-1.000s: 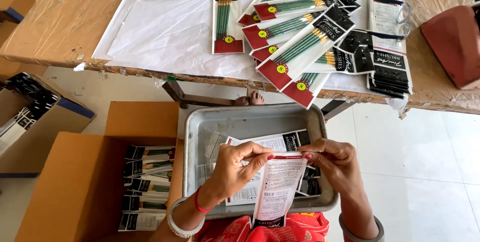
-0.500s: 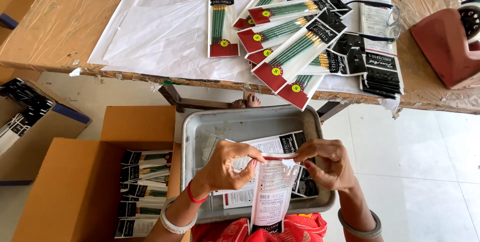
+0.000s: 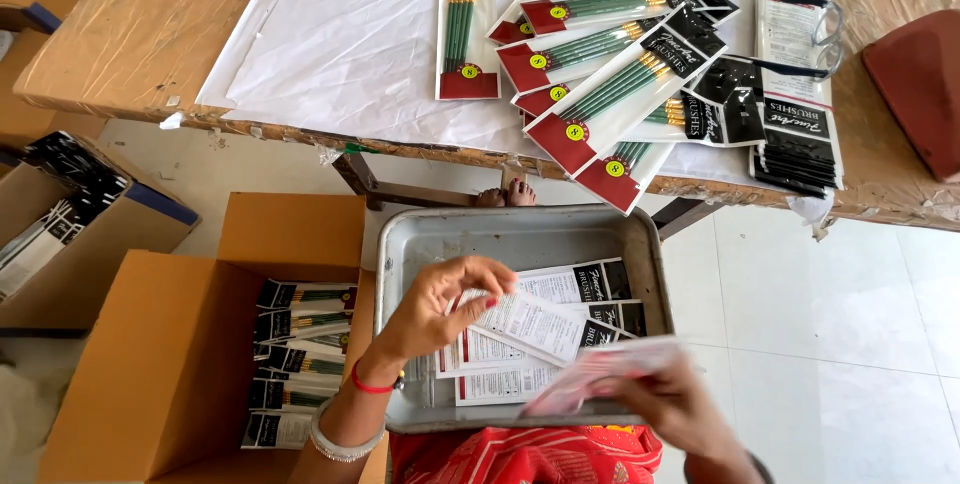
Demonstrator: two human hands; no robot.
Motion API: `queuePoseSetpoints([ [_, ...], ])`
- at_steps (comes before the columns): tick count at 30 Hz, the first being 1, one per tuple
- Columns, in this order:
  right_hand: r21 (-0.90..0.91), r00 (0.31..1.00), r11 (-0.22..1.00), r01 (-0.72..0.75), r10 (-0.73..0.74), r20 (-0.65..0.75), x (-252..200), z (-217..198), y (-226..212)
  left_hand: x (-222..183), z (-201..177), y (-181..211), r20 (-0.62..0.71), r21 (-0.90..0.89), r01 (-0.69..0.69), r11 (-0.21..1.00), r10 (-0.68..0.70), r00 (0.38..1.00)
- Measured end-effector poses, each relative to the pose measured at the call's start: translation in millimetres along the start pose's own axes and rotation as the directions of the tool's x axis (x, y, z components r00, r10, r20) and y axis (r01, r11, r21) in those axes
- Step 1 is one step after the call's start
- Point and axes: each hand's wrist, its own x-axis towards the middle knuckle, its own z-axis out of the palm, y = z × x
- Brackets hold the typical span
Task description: The person packages paintbrushes by placing them into plastic sleeves, gathers the sleeved brushes into a bundle, and puts the bundle into a cardboard box.
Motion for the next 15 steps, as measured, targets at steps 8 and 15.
queuePoseSetpoints([
  [8, -0.901, 0.459, 0.239, 0.362, -0.887, -0.051, 163.8, -62.9, -148.7, 3.9, -57.1, -128.2, -0.023, 0.909, 0.141, 0.393, -0.292, 0.956],
  [15, -0.646, 0.990, 0.758, -0.091, -0.001, -0.140, 153.5, -16.7, -76.2, 6.6, -65.6, -138.6, -0.089, 0.941, 0.237, 0.243, -0.496, 0.864],
])
